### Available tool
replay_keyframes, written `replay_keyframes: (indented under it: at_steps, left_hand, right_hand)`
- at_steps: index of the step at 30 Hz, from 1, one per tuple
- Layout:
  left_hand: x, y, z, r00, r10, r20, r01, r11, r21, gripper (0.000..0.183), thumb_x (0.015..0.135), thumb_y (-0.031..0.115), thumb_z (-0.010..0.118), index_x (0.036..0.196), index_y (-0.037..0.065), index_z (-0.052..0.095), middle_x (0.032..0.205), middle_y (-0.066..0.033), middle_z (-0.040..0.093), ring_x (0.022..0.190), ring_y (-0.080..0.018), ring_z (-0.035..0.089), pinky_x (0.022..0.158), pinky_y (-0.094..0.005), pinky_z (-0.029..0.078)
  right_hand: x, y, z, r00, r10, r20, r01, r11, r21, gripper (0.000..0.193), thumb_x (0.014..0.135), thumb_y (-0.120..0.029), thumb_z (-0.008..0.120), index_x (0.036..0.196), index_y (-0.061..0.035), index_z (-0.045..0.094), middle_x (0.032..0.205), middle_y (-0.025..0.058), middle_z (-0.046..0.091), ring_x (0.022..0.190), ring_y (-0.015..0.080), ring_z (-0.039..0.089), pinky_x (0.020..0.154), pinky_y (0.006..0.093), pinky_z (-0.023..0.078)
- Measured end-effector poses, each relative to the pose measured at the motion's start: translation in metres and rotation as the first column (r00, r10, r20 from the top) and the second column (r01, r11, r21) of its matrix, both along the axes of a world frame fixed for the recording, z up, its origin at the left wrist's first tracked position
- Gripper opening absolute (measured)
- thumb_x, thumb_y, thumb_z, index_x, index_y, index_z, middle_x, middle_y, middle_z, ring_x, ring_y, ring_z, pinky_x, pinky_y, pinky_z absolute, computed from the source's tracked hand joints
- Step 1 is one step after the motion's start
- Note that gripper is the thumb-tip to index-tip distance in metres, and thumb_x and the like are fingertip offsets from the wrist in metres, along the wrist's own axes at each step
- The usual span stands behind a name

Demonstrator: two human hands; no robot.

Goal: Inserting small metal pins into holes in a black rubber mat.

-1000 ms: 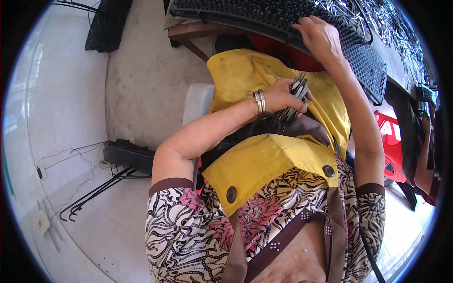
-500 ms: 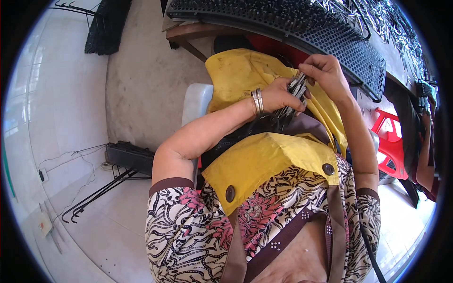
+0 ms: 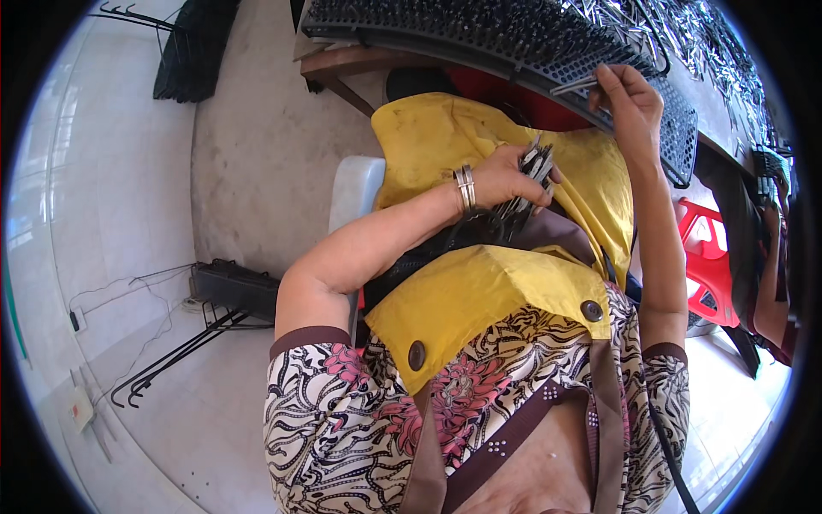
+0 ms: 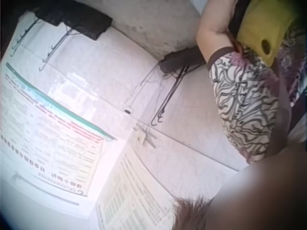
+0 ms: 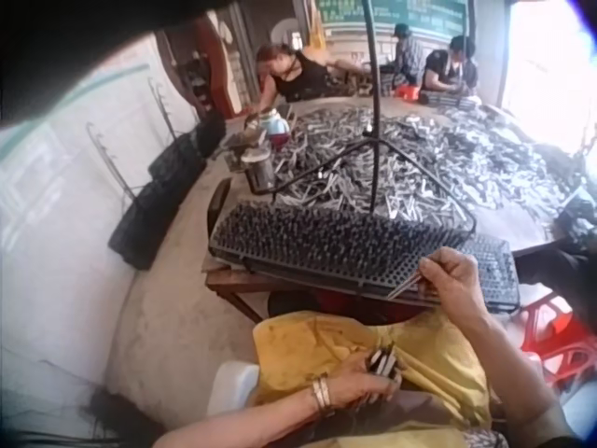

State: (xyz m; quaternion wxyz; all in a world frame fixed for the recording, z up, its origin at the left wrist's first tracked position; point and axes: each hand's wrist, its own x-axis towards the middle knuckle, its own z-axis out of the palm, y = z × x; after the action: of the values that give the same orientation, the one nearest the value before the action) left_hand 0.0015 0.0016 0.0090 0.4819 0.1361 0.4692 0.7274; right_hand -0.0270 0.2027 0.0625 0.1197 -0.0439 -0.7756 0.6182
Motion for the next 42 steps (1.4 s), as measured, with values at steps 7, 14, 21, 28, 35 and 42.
replay_keyframes:
  at_steps: [7,14,21,28,35,42]
  left_hand:
    - [0.001,0.000,0.001,1.000,0.008,0.014,-0.008,1.000,-0.017,0.029,0.066,0.002,0.066,0.092,-0.001,0.053,0.067,-0.0074,0.058,0.058,-0.0137,0.057,0.056,-0.0242,0.045]
    - [0.000,0.001,0.000,1.000,0.001,0.026,-0.001,1.000,-0.015,0.029,0.065,0.001,0.066,0.091,-0.001,0.053,0.067,-0.0073,0.058,0.058,-0.0141,0.057,0.055,-0.0248,0.045]
    - [0.000,0.001,0.001,0.999,0.011,0.033,-0.010,1.000,-0.017,0.029,0.065,0.000,0.065,0.091,-0.001,0.053,0.068,-0.0082,0.058,0.058,-0.0147,0.057,0.054,-0.0253,0.045]
    - [-0.001,0.001,0.000,1.000,0.007,0.019,-0.006,0.999,-0.036,0.030,0.064,0.000,0.065,0.090,0.000,0.052,0.067,-0.0082,0.058,0.058,-0.0145,0.057,0.054,-0.0250,0.045]
    - [0.000,0.001,-0.001,0.999,0.015,0.029,-0.014,1.000,-0.020,0.029,0.064,0.000,0.065,0.090,-0.001,0.052,0.068,-0.0083,0.058,0.058,-0.0147,0.058,0.054,-0.0251,0.045]
    - [-0.001,0.002,-0.003,0.999,0.013,0.035,-0.013,1.000,-0.015,0.030,0.065,0.000,0.065,0.092,-0.001,0.053,0.070,-0.0090,0.058,0.058,-0.0155,0.058,0.054,-0.0253,0.046]
  right_hand:
    - [-0.027,0.004,-0.001,0.994,-0.047,-0.097,0.057,0.993,0.100,0.016,0.085,-0.014,0.057,0.086,0.0011,0.060,0.065,0.0014,0.058,0.056,0.0063,0.052,0.054,0.0184,0.041]
    - [-0.041,0.009,-0.013,0.991,0.033,-0.129,-0.014,0.989,0.151,0.015,0.085,-0.014,0.057,0.086,0.0003,0.061,0.063,0.0006,0.057,0.055,0.0056,0.051,0.053,0.0181,0.040]
    - [-0.046,0.013,-0.014,0.979,0.075,-0.191,0.014,0.904,0.427,0.010,0.084,-0.011,0.056,0.085,-0.0014,0.060,0.062,0.0004,0.055,0.053,0.0050,0.049,0.049,0.0192,0.039]
    - [-0.046,0.012,-0.014,0.925,0.112,-0.364,0.129,0.808,0.575,0.010,0.083,-0.011,0.057,0.085,-0.0014,0.060,0.057,0.0025,0.053,0.050,0.0057,0.048,0.047,0.0217,0.038]
    - [-0.034,0.001,-0.015,0.887,0.035,-0.461,0.279,0.755,0.594,0.010,0.082,-0.012,0.059,0.082,-0.0014,0.060,0.058,0.0089,0.056,0.048,0.0131,0.051,0.047,0.0264,0.040]
    - [-0.025,0.008,-0.018,0.854,0.133,-0.503,0.283,0.693,0.663,0.010,0.080,-0.010,0.060,0.079,-0.0013,0.057,0.069,0.0115,0.059,0.057,0.0252,0.057,0.052,0.0315,0.044]
